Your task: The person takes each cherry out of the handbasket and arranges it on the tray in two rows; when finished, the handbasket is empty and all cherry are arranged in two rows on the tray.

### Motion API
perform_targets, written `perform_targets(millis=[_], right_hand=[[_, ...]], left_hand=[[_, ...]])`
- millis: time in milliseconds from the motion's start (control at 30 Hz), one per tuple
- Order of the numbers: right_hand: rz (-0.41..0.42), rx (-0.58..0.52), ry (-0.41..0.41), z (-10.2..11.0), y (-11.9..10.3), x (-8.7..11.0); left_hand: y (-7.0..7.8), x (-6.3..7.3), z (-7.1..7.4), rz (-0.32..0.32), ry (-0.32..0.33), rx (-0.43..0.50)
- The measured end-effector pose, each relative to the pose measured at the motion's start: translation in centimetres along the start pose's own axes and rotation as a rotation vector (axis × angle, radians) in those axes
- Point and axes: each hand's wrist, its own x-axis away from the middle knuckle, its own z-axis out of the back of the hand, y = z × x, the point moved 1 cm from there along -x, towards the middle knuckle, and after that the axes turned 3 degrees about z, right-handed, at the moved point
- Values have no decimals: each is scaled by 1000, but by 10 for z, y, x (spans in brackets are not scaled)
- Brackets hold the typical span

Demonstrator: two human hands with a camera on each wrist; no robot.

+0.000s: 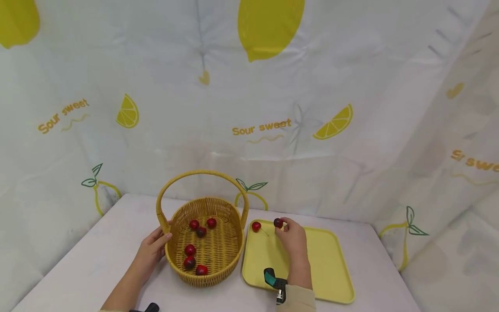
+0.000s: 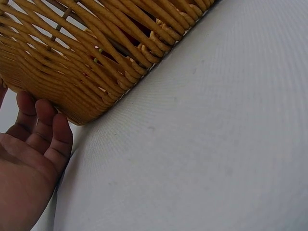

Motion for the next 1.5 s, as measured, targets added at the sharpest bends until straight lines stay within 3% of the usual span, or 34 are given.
perform_targets(millis=[267, 433, 767, 1133, 1333, 1500], right_hand=[[22, 1, 11, -12, -4, -2], [-24, -1, 8, -18, -1, -5], [-39, 68, 24, -29, 7, 1], [-64, 133, 53, -27, 11, -5], [-100, 58, 25, -20, 9, -1], [-79, -42, -21, 1, -3, 2]], left_hand=[[-2, 0, 5, -15, 20, 11], [-2, 0, 8, -18, 34, 8], [-7, 3, 10, 4, 23, 13], [-2, -5, 5, -30, -23, 18], [-2, -4, 5, -21, -31, 11], [-3, -4, 4, -18, -32, 14]])
